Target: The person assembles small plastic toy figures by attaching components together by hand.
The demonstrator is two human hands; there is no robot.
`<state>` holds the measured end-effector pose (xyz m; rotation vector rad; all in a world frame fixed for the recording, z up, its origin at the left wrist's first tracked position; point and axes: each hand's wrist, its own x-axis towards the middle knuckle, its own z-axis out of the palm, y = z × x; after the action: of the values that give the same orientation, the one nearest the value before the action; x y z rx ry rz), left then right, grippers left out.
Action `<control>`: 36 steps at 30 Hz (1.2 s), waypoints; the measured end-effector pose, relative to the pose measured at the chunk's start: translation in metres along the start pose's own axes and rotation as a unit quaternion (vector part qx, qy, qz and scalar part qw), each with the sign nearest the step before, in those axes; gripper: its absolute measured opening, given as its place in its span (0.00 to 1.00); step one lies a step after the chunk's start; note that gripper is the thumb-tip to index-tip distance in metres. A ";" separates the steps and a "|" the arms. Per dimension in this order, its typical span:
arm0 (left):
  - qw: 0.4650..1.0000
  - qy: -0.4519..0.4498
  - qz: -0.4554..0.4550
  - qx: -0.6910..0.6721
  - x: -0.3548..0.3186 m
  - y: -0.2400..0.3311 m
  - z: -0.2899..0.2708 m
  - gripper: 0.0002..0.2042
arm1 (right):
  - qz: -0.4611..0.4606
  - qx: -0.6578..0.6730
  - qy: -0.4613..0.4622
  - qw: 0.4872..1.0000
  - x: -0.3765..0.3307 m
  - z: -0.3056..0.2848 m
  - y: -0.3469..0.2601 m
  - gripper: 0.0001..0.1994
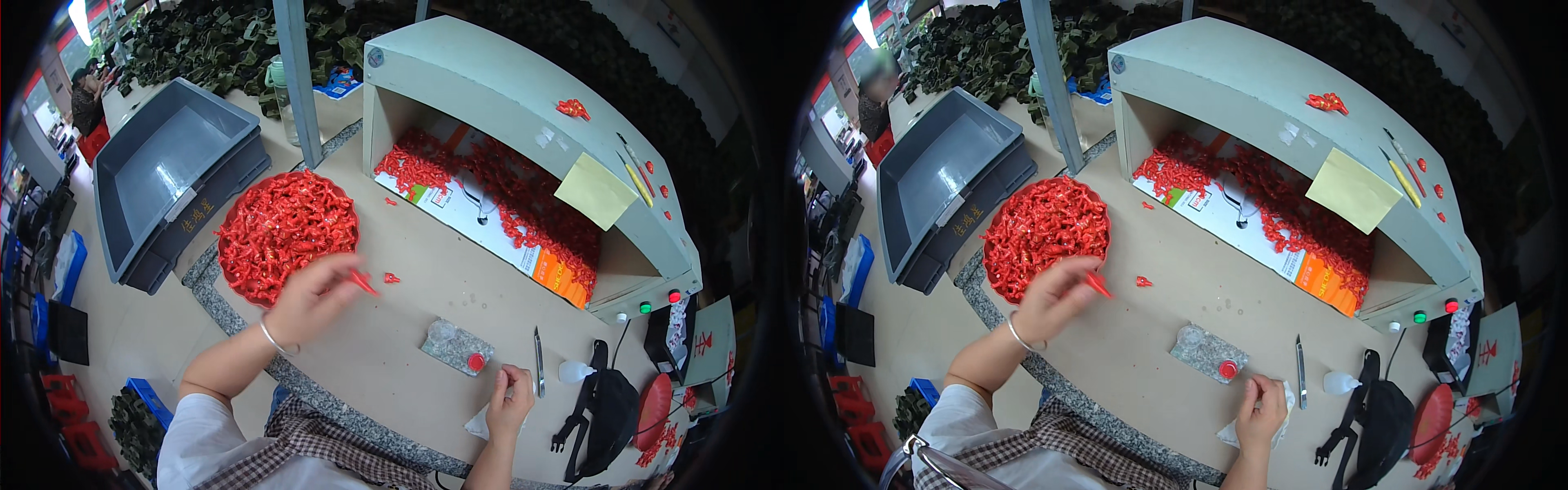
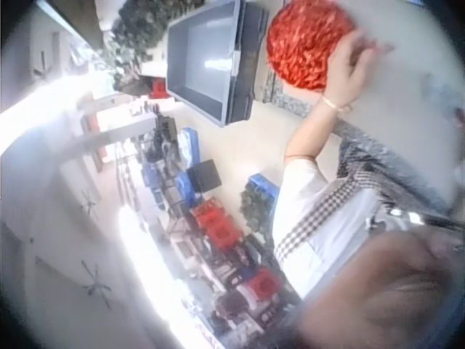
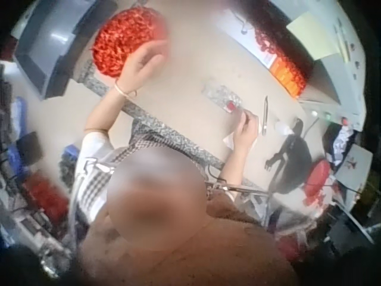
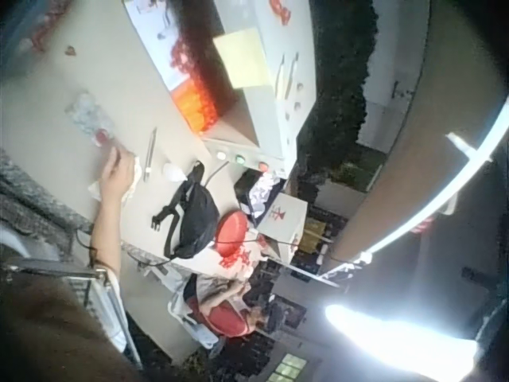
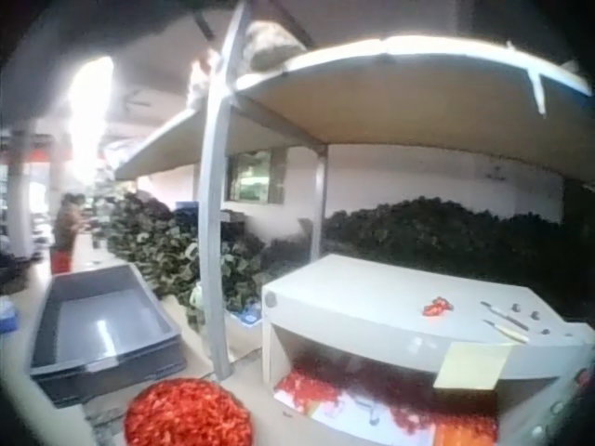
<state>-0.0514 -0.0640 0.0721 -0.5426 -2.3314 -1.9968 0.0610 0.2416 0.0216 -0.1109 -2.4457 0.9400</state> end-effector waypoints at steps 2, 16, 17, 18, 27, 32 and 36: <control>0.944 0.101 0.132 0.286 0.013 0.008 -0.029 0.14 | 0.016 0.005 0.002 1.000 -0.002 -0.003 0.002 0.02; 0.867 0.078 0.160 0.466 0.028 0.013 -0.085 0.18 | 0.029 0.043 0.025 0.998 -0.006 -0.006 0.006 0.02; 0.842 0.023 0.153 0.518 0.026 0.010 -0.082 0.18 | 0.038 0.047 0.020 0.998 -0.007 -0.006 0.008 0.03; 0.811 -0.033 0.144 0.566 0.021 0.007 -0.077 0.18 | 0.049 0.051 0.014 0.997 -0.008 -0.005 0.009 0.03; 0.866 -0.015 0.065 0.495 0.041 -0.022 -0.092 0.15 | 0.063 0.063 0.003 0.996 -0.008 0.002 0.007 0.05; 0.891 -0.039 0.045 0.450 0.024 -0.020 -0.098 0.16 | 0.080 0.070 0.010 0.994 -0.011 0.000 0.009 0.05; 0.877 -0.042 0.010 0.479 0.007 -0.022 -0.099 0.19 | 0.065 0.068 0.008 0.996 -0.012 -0.001 0.008 0.05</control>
<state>-0.0846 -0.1602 0.0709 -0.5455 -2.8951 -0.5907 0.0708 0.2451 0.0114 -0.2306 -2.3750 1.1546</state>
